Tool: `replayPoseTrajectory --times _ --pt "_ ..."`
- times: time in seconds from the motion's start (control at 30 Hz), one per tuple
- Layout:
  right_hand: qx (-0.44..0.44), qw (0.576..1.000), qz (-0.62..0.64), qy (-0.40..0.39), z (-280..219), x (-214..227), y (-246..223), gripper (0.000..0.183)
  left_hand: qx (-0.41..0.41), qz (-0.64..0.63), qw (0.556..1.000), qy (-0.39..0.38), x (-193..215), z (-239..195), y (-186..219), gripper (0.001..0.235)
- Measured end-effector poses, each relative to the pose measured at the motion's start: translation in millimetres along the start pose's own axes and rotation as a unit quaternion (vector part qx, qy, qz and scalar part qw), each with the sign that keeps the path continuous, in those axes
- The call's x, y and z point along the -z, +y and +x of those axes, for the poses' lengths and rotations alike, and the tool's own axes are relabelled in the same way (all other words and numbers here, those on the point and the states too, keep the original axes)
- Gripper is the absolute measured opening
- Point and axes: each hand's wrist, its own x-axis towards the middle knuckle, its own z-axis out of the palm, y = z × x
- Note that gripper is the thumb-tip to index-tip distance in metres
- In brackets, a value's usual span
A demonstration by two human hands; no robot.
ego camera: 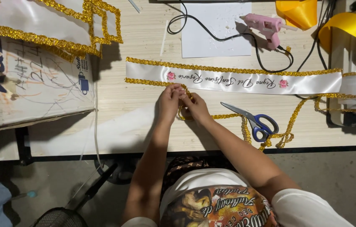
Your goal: The person decorates a white sash with gold tinsel trim. They use a hot glue gun to apply adhesive to the sash and press the tinsel onto it, then use scissors to cut the trim to the desired length. The process is repeated to add a second strip of tinsel to the sash.
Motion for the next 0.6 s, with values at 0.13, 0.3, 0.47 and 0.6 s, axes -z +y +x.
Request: replayPoseTrajectory --times 0.13,0.3,0.47,0.6 --pt "-0.027 0.998 0.055 0.017 13 13 10 0.026 -0.162 0.294 0.940 0.064 5 -14 13 0.022" --pt "0.029 0.999 0.001 0.033 33 56 41 0.018 -0.425 0.480 0.763 0.077 10 -2 -21 0.035" --pt "0.064 0.958 -0.271 0.065 -10 86 -9 0.019 -0.443 0.489 0.746 0.092 8 -3 -25 0.039" --pt "-0.008 0.950 -0.301 0.081 -38 111 -43 0.023 -0.446 0.491 0.741 0.102 7 -2 -28 0.040"
